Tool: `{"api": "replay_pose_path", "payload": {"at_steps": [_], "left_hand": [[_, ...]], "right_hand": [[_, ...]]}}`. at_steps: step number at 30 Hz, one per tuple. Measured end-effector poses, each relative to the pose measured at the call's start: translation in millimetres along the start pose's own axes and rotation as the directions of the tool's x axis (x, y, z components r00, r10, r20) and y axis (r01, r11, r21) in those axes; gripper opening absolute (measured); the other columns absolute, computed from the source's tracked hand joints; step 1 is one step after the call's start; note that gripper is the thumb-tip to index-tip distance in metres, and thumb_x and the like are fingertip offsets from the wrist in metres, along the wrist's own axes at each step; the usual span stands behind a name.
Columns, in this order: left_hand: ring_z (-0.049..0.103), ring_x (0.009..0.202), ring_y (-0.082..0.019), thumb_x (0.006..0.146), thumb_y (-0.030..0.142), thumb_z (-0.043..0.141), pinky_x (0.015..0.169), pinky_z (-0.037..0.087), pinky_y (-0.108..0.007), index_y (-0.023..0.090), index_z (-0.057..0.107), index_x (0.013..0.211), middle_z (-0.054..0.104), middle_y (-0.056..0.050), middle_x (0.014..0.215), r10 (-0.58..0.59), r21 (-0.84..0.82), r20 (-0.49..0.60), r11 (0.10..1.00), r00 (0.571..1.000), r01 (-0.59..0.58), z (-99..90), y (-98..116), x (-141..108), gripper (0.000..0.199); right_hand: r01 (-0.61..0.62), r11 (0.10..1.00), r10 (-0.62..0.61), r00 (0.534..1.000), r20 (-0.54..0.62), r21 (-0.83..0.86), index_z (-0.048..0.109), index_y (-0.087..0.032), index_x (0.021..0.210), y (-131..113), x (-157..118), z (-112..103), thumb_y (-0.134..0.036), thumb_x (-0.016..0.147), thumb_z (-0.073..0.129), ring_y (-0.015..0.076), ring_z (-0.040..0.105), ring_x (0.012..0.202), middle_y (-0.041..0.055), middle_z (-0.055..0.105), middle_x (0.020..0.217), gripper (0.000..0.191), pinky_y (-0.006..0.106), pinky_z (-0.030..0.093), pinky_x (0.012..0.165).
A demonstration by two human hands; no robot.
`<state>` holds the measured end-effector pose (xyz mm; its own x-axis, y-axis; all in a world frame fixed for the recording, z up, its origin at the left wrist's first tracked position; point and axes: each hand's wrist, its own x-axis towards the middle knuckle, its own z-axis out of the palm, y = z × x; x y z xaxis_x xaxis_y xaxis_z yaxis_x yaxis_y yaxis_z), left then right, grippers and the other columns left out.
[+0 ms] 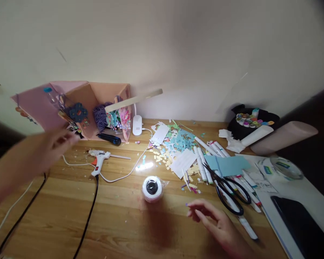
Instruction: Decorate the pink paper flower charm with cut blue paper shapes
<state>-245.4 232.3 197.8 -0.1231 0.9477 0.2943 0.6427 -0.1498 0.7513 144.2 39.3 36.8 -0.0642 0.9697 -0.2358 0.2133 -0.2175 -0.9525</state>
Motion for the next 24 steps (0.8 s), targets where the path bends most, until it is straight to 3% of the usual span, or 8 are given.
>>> {"api": "replay_pose_path", "payload": {"at_steps": [2, 4, 6, 10, 14, 17, 21, 24], "left_hand": [[0.064, 0.083, -0.029, 0.070, 0.061, 0.061, 0.093, 0.042, -0.056, 0.041, 0.068, 0.088, 0.069, 0.006, 0.084, 0.072, 0.232, 0.259, 0.963, 0.963, -0.134, 17.4, -1.8, -70.6, 0.028], [0.061, 0.105, -0.031, 0.062, 0.053, 0.073, 0.090, 0.050, -0.046, 0.045, 0.056, 0.117, 0.064, 0.002, 0.119, 0.112, 0.107, 0.403, 0.980, 0.908, -0.169, 56.0, -2.1, -129.4, 0.058], [0.048, 0.125, -0.031, 0.062, 0.044, 0.079, 0.102, 0.042, -0.044, 0.036, 0.042, 0.134, 0.050, -0.005, 0.138, 0.089, -0.039, 0.522, 0.996, 0.848, -0.080, 103.3, 0.0, -162.3, 0.082], [0.058, 0.113, -0.029, 0.066, 0.040, 0.077, 0.095, 0.047, -0.039, 0.021, 0.051, 0.125, 0.061, -0.012, 0.123, -0.021, -0.326, 0.556, 0.914, 0.831, 0.242, 171.2, 8.0, -158.8, 0.067], [0.062, 0.102, -0.027, 0.072, 0.049, 0.069, 0.089, 0.048, -0.034, 0.018, 0.064, 0.103, 0.069, -0.009, 0.105, -0.094, -0.432, 0.566, 0.812, 0.819, 0.392, 191.8, 10.9, -140.8, 0.044], [0.063, 0.099, -0.027, 0.081, 0.061, 0.049, 0.086, 0.049, -0.036, 0.015, 0.064, 0.101, 0.070, -0.011, 0.102, -0.157, -0.426, 0.551, 0.792, 0.820, 0.438, 204.8, 9.5, -145.9, 0.052], [0.061, 0.105, -0.029, 0.086, 0.057, 0.046, 0.092, 0.045, -0.040, 0.015, 0.062, 0.108, 0.067, -0.013, 0.110, -0.251, -0.374, 0.486, 0.806, 0.837, 0.459, 221.9, 11.0, -158.4, 0.050], [0.053, 0.119, -0.027, 0.087, 0.049, 0.049, 0.103, 0.038, -0.039, 0.017, 0.060, 0.118, 0.061, -0.012, 0.126, -0.241, -0.380, 0.479, 0.810, 0.844, 0.447, 222.9, 13.9, -158.7, 0.045]], "right_hand": [[0.051, 0.991, -0.056, 0.998, -0.038, -0.121, 0.063, -0.026, 0.107, 1.2, 9.4, -1.6, -0.040, 0.088, 0.054, 0.0219, 0.063, 0.085, 0.0064, 0.067, 0.100, 0.025, 0.037, 0.051, 0.080], [0.131, 0.970, -0.142, 0.989, -0.043, -0.205, 0.057, -0.028, 0.119, -1.2, 24.9, 2.4, -0.036, 0.085, 0.059, 0.0227, 0.061, 0.094, 0.0065, 0.061, 0.118, 0.035, 0.039, 0.049, 0.087], [0.223, 0.957, -0.225, 0.974, 0.007, -0.188, 0.051, -0.030, 0.129, -6.0, 43.7, 13.5, -0.033, 0.084, 0.061, 0.0244, 0.055, 0.111, 0.0058, 0.053, 0.133, 0.046, 0.042, 0.043, 0.098], [0.257, 0.966, -0.256, 0.966, -0.028, 0.019, 0.064, -0.024, 0.107, -14.8, 72.2, 40.0, -0.033, 0.085, 0.061, 0.0249, 0.059, 0.105, 0.0062, 0.065, 0.111, 0.024, 0.041, 0.046, 0.093], [0.229, 0.969, -0.210, 0.963, -0.171, 0.097, 0.061, -0.021, 0.082, -18.1, 76.2, 41.5, -0.042, 0.090, 0.052, 0.0214, 0.063, 0.084, 0.0047, 0.065, 0.082, 0.024, 0.035, 0.051, 0.079], [0.196, 0.952, -0.170, 0.977, -0.126, 0.236, 0.056, -0.022, 0.097, -16.9, 71.6, 35.3, -0.055, 0.085, 0.054, 0.0221, 0.062, 0.093, 0.0068, 0.064, 0.097, 0.036, 0.034, 0.052, 0.078], [-0.029, 0.932, -0.001, 0.997, 0.083, 0.362, 0.041, -0.024, 0.123, -11.9, 70.4, 40.0, -0.057, 0.062, 0.076, 0.0279, 0.058, 0.110, 0.0146, 0.049, 0.133, 0.078, 0.038, 0.053, 0.082], [-0.071, 0.921, 0.059, 0.997, 0.043, 0.382, 0.042, -0.022, 0.122, -8.9, 74.6, 43.2, -0.049, 0.066, 0.076, 0.0286, 0.052, 0.120, 0.0156, 0.048, 0.135, 0.071, 0.039, 0.049, 0.091]]}}
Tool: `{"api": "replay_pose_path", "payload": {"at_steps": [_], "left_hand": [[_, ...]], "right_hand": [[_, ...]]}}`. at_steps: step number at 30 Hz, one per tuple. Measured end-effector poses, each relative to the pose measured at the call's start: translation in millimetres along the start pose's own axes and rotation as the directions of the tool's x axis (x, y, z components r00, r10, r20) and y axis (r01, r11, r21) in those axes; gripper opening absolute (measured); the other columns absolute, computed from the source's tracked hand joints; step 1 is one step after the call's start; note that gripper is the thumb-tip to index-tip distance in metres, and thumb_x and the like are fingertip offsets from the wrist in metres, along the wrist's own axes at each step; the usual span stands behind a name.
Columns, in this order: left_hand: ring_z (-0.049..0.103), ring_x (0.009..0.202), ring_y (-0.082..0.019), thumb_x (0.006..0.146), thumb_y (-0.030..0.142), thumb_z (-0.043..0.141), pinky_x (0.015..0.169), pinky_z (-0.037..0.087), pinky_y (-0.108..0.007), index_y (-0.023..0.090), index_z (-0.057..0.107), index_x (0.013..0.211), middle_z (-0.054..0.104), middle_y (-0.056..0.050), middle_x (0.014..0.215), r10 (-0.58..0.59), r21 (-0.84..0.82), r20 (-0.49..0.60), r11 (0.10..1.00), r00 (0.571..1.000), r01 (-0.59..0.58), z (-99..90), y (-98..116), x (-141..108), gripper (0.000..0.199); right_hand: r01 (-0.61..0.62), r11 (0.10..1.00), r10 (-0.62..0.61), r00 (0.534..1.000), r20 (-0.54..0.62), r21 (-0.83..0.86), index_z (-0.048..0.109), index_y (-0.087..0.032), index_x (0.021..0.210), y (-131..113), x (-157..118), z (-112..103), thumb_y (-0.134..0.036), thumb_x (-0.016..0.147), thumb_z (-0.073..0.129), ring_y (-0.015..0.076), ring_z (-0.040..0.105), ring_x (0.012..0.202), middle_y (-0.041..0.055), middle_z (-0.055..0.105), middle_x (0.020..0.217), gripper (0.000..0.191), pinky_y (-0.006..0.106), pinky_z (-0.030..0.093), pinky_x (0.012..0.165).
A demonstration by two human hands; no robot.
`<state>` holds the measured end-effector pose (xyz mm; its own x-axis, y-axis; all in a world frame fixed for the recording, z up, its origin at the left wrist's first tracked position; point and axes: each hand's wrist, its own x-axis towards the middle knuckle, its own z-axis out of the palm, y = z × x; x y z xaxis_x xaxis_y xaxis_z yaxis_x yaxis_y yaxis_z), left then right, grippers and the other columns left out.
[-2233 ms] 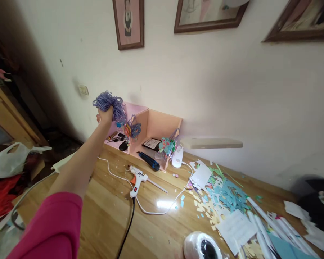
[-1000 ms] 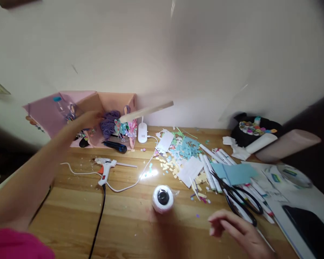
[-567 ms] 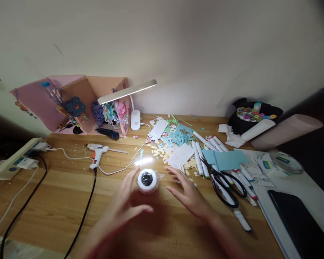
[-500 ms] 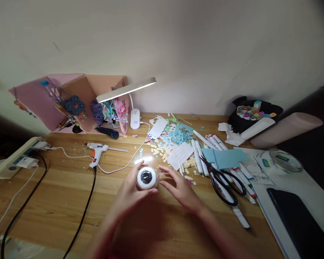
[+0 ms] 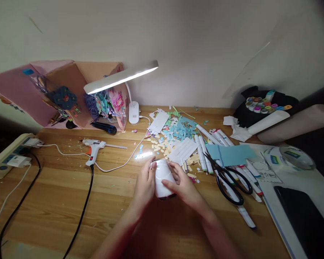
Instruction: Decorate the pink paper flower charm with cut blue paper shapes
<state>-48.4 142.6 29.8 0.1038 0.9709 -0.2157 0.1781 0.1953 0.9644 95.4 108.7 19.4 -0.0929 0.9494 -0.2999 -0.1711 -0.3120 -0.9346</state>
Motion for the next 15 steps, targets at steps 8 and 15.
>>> {"api": "replay_pose_path", "payload": {"at_steps": [8, 15], "left_hand": [[0.059, 0.114, -0.026, 0.073, 0.028, 0.073, 0.094, 0.050, -0.035, 0.024, 0.070, 0.109, 0.064, -0.006, 0.122, 0.110, -0.234, 0.164, 0.970, 0.980, -0.069, -21.1, 3.3, 9.4, 0.037], [0.067, 0.098, -0.022, 0.085, 0.025, 0.059, 0.092, 0.050, -0.035, 0.026, 0.073, 0.098, 0.073, -0.002, 0.104, 0.231, 0.015, -0.094, 0.973, 0.968, -0.230, -18.8, -13.9, 6.5, 0.020]], "right_hand": [[0.102, 0.994, -0.100, 0.994, -0.041, 0.038, 0.049, -0.021, 0.119, -4.6, 0.1, -9.3, -0.044, 0.077, 0.067, 0.0263, 0.051, 0.121, 0.0099, 0.058, 0.127, 0.050, 0.038, 0.042, 0.100], [0.092, 0.995, -0.086, 0.989, -0.119, 0.046, 0.047, -0.024, 0.107, 4.3, -0.9, 6.5, -0.042, 0.071, 0.073, 0.0251, 0.056, 0.115, 0.0090, 0.060, 0.122, 0.048, 0.035, 0.046, 0.094]]}}
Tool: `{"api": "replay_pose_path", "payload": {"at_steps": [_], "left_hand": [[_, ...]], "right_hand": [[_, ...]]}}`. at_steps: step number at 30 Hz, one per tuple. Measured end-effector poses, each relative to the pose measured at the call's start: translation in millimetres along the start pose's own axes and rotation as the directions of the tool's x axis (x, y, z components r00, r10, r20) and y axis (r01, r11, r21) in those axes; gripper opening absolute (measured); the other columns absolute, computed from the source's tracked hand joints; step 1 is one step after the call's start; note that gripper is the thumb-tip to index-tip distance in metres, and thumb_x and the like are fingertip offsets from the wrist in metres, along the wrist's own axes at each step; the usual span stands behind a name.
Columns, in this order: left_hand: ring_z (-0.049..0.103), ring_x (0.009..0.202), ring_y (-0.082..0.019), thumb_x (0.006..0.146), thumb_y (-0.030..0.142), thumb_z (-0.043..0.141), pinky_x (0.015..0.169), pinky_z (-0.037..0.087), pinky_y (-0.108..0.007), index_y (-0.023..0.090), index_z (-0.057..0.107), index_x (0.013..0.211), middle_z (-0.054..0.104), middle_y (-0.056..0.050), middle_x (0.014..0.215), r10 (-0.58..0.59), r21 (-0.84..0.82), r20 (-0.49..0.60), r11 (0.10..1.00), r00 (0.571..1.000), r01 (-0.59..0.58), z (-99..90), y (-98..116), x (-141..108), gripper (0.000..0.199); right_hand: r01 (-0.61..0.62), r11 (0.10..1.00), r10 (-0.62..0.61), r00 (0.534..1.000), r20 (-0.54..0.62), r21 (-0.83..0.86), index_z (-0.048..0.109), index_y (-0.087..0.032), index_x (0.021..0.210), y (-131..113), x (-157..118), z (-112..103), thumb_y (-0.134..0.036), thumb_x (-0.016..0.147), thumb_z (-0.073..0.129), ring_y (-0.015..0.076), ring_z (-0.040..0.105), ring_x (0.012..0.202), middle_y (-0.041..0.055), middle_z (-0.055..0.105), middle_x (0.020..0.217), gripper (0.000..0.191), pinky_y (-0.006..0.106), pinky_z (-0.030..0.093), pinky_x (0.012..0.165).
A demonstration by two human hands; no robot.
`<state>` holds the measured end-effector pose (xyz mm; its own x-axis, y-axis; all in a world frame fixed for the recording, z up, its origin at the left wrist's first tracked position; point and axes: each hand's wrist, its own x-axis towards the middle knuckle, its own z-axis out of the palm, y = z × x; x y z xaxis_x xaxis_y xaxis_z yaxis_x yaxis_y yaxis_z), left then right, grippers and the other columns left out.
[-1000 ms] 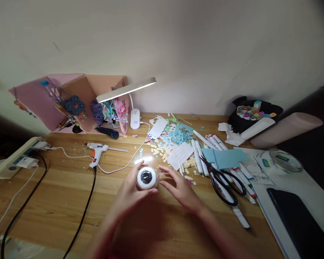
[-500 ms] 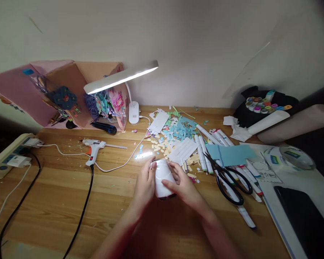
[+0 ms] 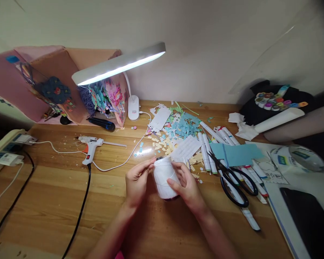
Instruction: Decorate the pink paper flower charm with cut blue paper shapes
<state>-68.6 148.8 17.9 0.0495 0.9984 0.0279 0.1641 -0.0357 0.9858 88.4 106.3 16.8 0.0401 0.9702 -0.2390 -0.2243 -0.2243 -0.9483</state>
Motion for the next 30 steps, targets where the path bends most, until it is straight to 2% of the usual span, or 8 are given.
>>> {"api": "replay_pose_path", "payload": {"at_steps": [3, 8, 14, 18, 21, 23, 27, 30], "left_hand": [[0.067, 0.088, -0.021, 0.085, 0.024, 0.057, 0.083, 0.050, -0.032, 0.027, 0.074, 0.092, 0.075, -0.001, 0.095, 0.065, 0.087, -0.021, 0.994, 0.998, -0.063, -4.5, 1.9, -3.6, 0.018], [0.062, 0.072, -0.018, 0.086, 0.022, 0.055, 0.068, 0.045, -0.028, 0.027, 0.071, 0.079, 0.071, -0.001, 0.077, 0.133, 0.182, 0.019, 0.974, 0.991, -0.134, -10.3, 9.7, -3.7, 0.018], [0.050, 0.059, -0.015, 0.091, 0.030, 0.047, 0.057, 0.039, -0.025, 0.021, 0.057, 0.063, 0.052, 0.001, 0.061, 0.116, 0.194, 0.022, 0.974, 0.993, -0.118, -11.7, 10.2, -2.3, 0.031], [0.060, 0.077, -0.017, 0.095, 0.032, 0.040, 0.072, 0.046, -0.026, 0.020, 0.061, 0.076, 0.063, -0.002, 0.078, 0.112, 0.183, 0.091, 0.975, 0.989, -0.128, -20.1, 28.4, -0.4, 0.030], [0.058, 0.098, -0.020, 0.088, 0.034, 0.057, 0.086, 0.045, -0.030, 0.020, 0.059, 0.101, 0.063, -0.006, 0.102, 0.233, 0.314, 0.210, 0.904, 0.949, -0.291, -19.1, 47.3, -3.1, 0.020], [0.056, 0.097, -0.021, 0.080, 0.034, 0.068, 0.084, 0.045, -0.031, 0.019, 0.057, 0.102, 0.060, -0.007, 0.101, 0.339, 0.448, 0.230, 0.796, 0.912, -0.408, -11.5, 54.7, -6.4, 0.029], [0.056, 0.081, -0.020, 0.078, 0.030, 0.070, 0.072, 0.045, -0.030, 0.018, 0.056, 0.086, 0.060, -0.006, 0.087, 0.510, 0.648, 0.192, 0.576, 0.838, -0.498, 8.0, 54.5, -11.6, 0.020], [0.056, 0.078, -0.018, 0.081, 0.025, 0.067, 0.070, 0.044, -0.028, 0.018, 0.057, 0.084, 0.061, -0.005, 0.085, 0.579, 0.653, 0.205, 0.520, 0.790, -0.550, 14.6, 51.3, -13.2, 0.012]], "right_hand": [[-0.084, 0.990, 0.078, 0.995, 0.061, 0.113, 0.046, -0.024, 0.112, 0.8, -2.3, 1.5, -0.045, 0.071, 0.071, 0.0246, 0.060, 0.107, 0.0079, 0.064, 0.114, 0.052, 0.034, 0.048, 0.086], [-0.247, 0.937, 0.204, 0.961, 0.189, 0.245, 0.045, -0.024, 0.114, -2.1, -7.7, 2.0, -0.047, 0.073, 0.068, 0.0181, 0.061, 0.076, 0.0040, 0.068, 0.095, 0.052, 0.026, 0.044, 0.062], [-0.242, 0.937, 0.169, 0.946, 0.278, 0.251, 0.045, -0.024, 0.113, -2.0, -8.9, 4.7, -0.048, 0.074, 0.064, 0.0215, 0.063, 0.087, 0.0060, 0.067, 0.101, 0.050, 0.029, 0.047, 0.069], [0.039, 0.998, -0.032, 0.989, 0.141, -0.050, 0.045, -0.025, 0.120, -4.3, -10.9, 0.2, -0.031, 0.069, 0.070, 0.0255, 0.056, 0.114, 0.0078, 0.060, 0.123, 0.057, 0.037, 0.045, 0.094], [0.231, 0.896, -0.226, 0.972, 0.057, -0.379, 0.049, -0.026, 0.121, -7.1, -16.1, 0.2, -0.026, 0.068, 0.072, 0.0260, 0.057, 0.112, 0.0076, 0.059, 0.123, 0.057, 0.038, 0.047, 0.094], [0.285, 0.798, -0.321, 0.947, 0.026, -0.531, 0.050, -0.026, 0.118, -8.0, -20.0, 3.3, -0.026, 0.067, 0.074, 0.0256, 0.061, 0.103, 0.0071, 0.062, 0.115, 0.056, 0.037, 0.051, 0.086], [0.375, 0.598, -0.517, 0.856, 0.017, -0.709, 0.048, -0.023, 0.116, -8.2, -24.4, 11.2, -0.022, 0.067, 0.070, 0.0267, 0.062, 0.099, 0.0095, 0.063, 0.111, 0.053, 0.039, 0.053, 0.081], [0.440, 0.473, -0.624, 0.779, 0.062, -0.763, 0.046, -0.021, 0.121, -7.9, -24.2, 14.1, -0.020, 0.071, 0.066, 0.0272, 0.059, 0.103, 0.0119, 0.062, 0.119, 0.053, 0.040, 0.052, 0.082]]}}
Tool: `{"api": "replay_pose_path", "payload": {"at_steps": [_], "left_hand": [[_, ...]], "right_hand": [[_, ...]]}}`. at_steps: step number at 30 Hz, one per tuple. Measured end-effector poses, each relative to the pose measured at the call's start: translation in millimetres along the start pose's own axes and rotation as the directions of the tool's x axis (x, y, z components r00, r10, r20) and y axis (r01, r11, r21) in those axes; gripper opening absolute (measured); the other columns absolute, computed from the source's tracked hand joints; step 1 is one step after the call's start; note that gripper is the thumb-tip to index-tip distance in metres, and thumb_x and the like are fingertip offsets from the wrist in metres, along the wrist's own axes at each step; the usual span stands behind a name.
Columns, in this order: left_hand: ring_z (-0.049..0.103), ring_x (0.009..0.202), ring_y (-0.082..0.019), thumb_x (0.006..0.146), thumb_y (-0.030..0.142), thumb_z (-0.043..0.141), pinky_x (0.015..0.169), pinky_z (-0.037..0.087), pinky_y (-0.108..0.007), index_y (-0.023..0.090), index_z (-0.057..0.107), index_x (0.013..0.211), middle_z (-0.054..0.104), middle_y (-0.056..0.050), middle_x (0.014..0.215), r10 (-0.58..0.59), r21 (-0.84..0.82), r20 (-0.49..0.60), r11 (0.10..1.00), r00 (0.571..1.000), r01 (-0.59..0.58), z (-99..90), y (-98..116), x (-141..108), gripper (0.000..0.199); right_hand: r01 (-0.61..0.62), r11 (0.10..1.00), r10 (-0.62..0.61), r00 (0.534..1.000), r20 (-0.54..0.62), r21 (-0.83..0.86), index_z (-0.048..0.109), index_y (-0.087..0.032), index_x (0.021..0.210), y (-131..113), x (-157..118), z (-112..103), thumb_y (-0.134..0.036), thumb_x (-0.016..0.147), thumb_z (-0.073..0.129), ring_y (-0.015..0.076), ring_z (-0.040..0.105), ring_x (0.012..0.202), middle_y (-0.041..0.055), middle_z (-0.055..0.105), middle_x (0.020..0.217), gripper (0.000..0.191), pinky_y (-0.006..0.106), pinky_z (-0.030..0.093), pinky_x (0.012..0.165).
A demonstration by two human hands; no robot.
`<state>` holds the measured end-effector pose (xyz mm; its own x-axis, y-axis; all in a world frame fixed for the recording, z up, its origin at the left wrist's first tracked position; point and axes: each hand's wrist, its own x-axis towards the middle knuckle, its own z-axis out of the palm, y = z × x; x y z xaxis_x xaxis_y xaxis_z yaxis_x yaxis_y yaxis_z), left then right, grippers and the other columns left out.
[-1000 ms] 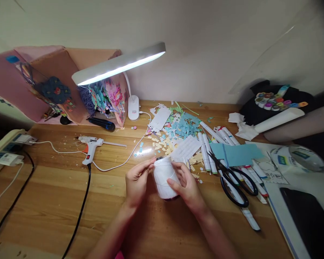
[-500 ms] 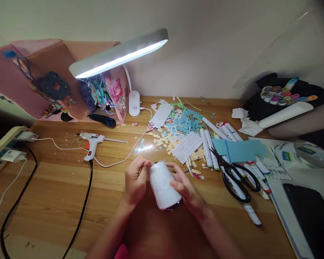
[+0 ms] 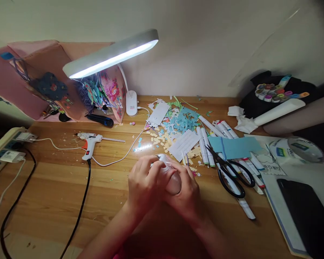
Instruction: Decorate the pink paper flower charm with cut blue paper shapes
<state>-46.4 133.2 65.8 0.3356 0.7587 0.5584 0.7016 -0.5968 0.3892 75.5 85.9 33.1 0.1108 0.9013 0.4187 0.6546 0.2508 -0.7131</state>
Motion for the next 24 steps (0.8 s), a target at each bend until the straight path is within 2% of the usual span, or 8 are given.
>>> {"api": "replay_pose_path", "payload": {"at_steps": [3, 5, 8, 10, 13, 16, 20, 24], "left_hand": [[0.055, 0.079, -0.016, 0.084, 0.016, 0.061, 0.073, 0.043, -0.027, 0.018, 0.057, 0.083, 0.059, -0.004, 0.084, -0.076, -0.132, 0.016, 0.988, 0.997, 0.078, -1.0, 0.7, -0.4, 0.005], [0.053, 0.079, -0.015, 0.086, 0.013, 0.057, 0.074, 0.042, -0.025, 0.018, 0.056, 0.082, 0.057, -0.002, 0.083, -0.212, -0.341, 0.061, 0.914, 0.975, 0.220, -3.2, 0.9, -0.2, 0.007], [0.052, 0.079, -0.013, 0.088, 0.018, 0.056, 0.074, 0.042, -0.022, 0.019, 0.055, 0.080, 0.053, -0.001, 0.081, -0.443, -0.671, 0.163, 0.605, 0.881, 0.428, -4.6, -0.4, -0.4, 0.008], [0.051, 0.078, -0.012, 0.087, 0.024, 0.059, 0.073, 0.042, -0.019, 0.019, 0.057, 0.078, 0.052, 0.000, 0.080, -0.549, -0.809, 0.216, 0.363, 0.808, 0.463, -3.8, -3.4, -1.2, 0.010], [0.051, 0.079, -0.011, 0.081, 0.028, 0.066, 0.076, 0.044, -0.017, 0.018, 0.060, 0.078, 0.053, 0.000, 0.081, -0.649, -0.910, 0.285, 0.048, 0.705, 0.412, -1.4, -10.5, -3.1, 0.012], [0.054, 0.082, -0.012, 0.077, 0.032, 0.070, 0.079, 0.046, -0.020, 0.017, 0.062, 0.079, 0.056, -0.001, 0.084, -0.670, -0.902, 0.394, -0.147, 0.630, 0.407, 2.0, -17.6, -5.6, 0.017], [0.057, 0.085, -0.013, 0.080, 0.037, 0.066, 0.078, 0.047, -0.022, 0.017, 0.063, 0.085, 0.060, -0.003, 0.087, -0.635, -0.852, 0.488, -0.196, 0.599, 0.486, 7.5, -22.9, -8.4, 0.020], [0.056, 0.101, -0.016, 0.076, 0.038, 0.071, 0.090, 0.044, -0.025, 0.021, 0.060, 0.093, 0.059, -0.002, 0.100, -0.654, -0.843, 0.441, -0.067, 0.614, 0.534, 8.3, -19.2, -12.2, 0.026]], "right_hand": [[0.028, 0.999, -0.030, 0.999, -0.029, -0.039, 0.042, -0.020, 0.128, 0.5, -0.1, 0.9, -0.021, 0.074, 0.067, 0.0265, 0.058, 0.099, 0.0120, 0.061, 0.122, 0.059, 0.040, 0.052, 0.080], [0.033, 0.998, -0.036, 0.998, -0.046, -0.062, 0.040, -0.019, 0.132, 1.6, -0.5, 0.9, -0.022, 0.075, 0.069, 0.0262, 0.057, 0.095, 0.0117, 0.060, 0.123, 0.064, 0.040, 0.051, 0.080], [0.069, 0.996, -0.073, 0.995, -0.065, -0.063, 0.037, -0.021, 0.135, 3.8, -0.4, 0.9, -0.019, 0.075, 0.070, 0.0259, 0.055, 0.100, 0.0106, 0.058, 0.125, 0.069, 0.042, 0.049, 0.084], [0.087, 0.996, -0.088, 0.990, -0.108, -0.011, 0.036, -0.022, 0.135, 5.9, -0.1, 1.9, -0.017, 0.074, 0.071, 0.0276, 0.051, 0.112, 0.0116, 0.053, 0.129, 0.071, 0.046, 0.045, 0.094], [-0.042, 0.987, 0.071, 0.981, -0.183, 0.156, 0.035, -0.022, 0.134, 10.1, -1.5, 5.6, -0.019, 0.066, 0.077, 0.0310, 0.045, 0.124, 0.0140, 0.045, 0.135, 0.080, 0.049, 0.040, 0.101], [-0.185, 0.930, 0.240, 0.960, -0.143, 0.319, 0.038, -0.025, 0.132, 14.0, -5.3, 9.6, -0.024, 0.061, 0.082, 0.0294, 0.056, 0.113, 0.0120, 0.053, 0.128, 0.083, 0.043, 0.051, 0.089], [-0.151, 0.944, 0.212, 0.959, -0.189, 0.294, 0.045, -0.026, 0.126, 17.3, -6.6, 11.0, -0.029, 0.058, 0.083, 0.0295, 0.061, 0.105, 0.0096, 0.060, 0.118, 0.078, 0.043, 0.053, 0.085], [-0.047, 0.971, 0.109, 0.959, -0.260, 0.233, 0.044, -0.027, 0.129, 22.6, -1.2, 10.9, -0.027, 0.064, 0.081, 0.0296, 0.059, 0.109, 0.0094, 0.059, 0.121, 0.074, 0.047, 0.051, 0.090]]}}
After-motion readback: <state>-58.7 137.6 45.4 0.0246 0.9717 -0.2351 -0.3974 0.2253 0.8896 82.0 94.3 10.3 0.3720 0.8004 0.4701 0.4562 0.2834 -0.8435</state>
